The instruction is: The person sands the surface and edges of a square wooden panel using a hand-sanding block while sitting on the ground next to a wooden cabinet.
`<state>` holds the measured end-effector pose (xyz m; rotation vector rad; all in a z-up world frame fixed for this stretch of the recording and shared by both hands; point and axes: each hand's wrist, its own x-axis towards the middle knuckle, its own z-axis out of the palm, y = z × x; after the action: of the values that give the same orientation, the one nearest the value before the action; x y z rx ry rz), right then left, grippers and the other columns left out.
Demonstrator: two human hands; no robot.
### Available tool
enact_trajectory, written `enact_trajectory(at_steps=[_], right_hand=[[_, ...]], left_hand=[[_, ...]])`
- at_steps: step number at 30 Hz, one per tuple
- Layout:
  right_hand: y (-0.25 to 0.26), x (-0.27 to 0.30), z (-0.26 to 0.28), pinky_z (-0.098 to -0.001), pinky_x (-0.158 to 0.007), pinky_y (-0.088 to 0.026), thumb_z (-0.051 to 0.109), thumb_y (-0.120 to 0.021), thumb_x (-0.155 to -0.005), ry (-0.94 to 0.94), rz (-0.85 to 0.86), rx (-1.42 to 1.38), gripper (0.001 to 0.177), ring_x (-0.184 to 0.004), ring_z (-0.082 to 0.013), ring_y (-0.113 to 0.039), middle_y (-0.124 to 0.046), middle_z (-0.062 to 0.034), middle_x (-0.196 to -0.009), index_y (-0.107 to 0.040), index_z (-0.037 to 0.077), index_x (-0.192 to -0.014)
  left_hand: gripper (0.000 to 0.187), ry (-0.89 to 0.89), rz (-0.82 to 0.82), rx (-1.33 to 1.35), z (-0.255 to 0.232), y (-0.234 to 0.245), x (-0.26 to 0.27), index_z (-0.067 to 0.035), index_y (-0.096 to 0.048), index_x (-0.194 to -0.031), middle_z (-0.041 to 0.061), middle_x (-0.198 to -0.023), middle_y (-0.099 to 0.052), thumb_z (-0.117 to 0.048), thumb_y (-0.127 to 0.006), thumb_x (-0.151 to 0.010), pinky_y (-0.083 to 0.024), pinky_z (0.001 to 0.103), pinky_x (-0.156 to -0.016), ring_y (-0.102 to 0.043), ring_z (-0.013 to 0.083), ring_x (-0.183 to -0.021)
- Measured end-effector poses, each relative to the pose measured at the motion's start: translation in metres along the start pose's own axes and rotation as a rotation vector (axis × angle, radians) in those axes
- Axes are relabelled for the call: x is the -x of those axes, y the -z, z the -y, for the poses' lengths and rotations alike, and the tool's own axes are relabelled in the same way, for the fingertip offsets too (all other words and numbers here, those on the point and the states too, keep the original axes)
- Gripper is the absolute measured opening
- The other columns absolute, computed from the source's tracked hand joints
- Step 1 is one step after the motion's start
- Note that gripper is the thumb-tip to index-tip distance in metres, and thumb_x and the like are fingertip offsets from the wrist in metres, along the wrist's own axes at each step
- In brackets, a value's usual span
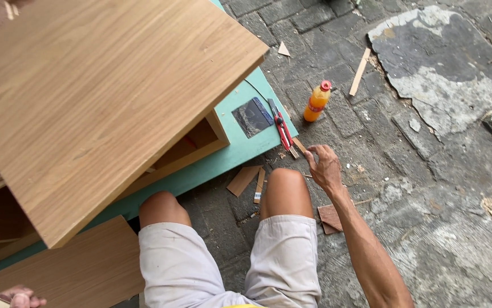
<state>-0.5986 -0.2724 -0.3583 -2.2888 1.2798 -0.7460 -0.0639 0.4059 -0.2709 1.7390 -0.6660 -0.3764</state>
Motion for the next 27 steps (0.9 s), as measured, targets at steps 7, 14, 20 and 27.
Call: enact_trajectory(at_steps=[7, 14, 20, 27], right_hand=[[-0.049, -0.087, 0.081, -0.0542, -0.082, -0.054, 0.038, -0.066, -0.096, -0.126, 0.271, 0.138, 0.048, -0.105, -0.0397, -0.056, -0.055, -0.0217, -0.122, -0.05, 0.009, -0.131], [-0.045, -0.103, 0.096, -0.0552, -0.092, -0.051, 0.009, -0.055, -0.094, -0.439, 0.433, 0.08, 0.039, -0.113, -0.0415, -0.055, -0.05, -0.0262, -0.125, -0.043, 0.0, -0.13], [0.045, -0.052, 0.14, -0.049, -0.081, -0.055, 0.002, -0.067, -0.084, -0.765, 0.245, -1.146, 0.075, -0.104, -0.031, -0.056, -0.05, -0.0211, -0.127, -0.039, 0.008, -0.153], [0.132, -0.022, 0.208, -0.0547, -0.064, -0.058, 0.028, -0.045, -0.109, -0.627, 0.228, -1.162, 0.031, -0.07, -0.0318, -0.06, -0.054, -0.0171, -0.091, -0.047, 0.003, -0.127]], left_hand=[[0.061, -0.145, -0.327, -0.313, -0.236, -0.148, -0.017, 0.003, -0.047, -0.15, 0.008, -0.078, -0.046, 0.0, -0.068, -0.093, -0.044, 0.028, -0.091, -0.043, 0.0133, -0.067], [0.059, -0.477, -0.409, -0.814, -0.305, -0.15, -0.062, 0.006, -0.063, -0.141, 0.016, -0.133, -0.074, -0.027, -0.081, -0.095, -0.055, 0.044, -0.091, -0.069, 0.0316, -0.103], [0.081, -0.609, -0.099, -0.89, -0.324, -0.153, -0.176, 0.001, -0.051, -0.145, 0.024, -0.118, -0.062, -0.019, -0.088, -0.076, -0.06, 0.049, -0.071, -0.063, 0.0355, -0.097], [0.052, -0.717, -0.054, -0.94, -0.317, -0.216, -0.319, -0.006, -0.056, -0.123, 0.015, -0.107, -0.067, -0.031, -0.081, -0.085, -0.057, 0.05, -0.073, -0.063, 0.0318, -0.088]])
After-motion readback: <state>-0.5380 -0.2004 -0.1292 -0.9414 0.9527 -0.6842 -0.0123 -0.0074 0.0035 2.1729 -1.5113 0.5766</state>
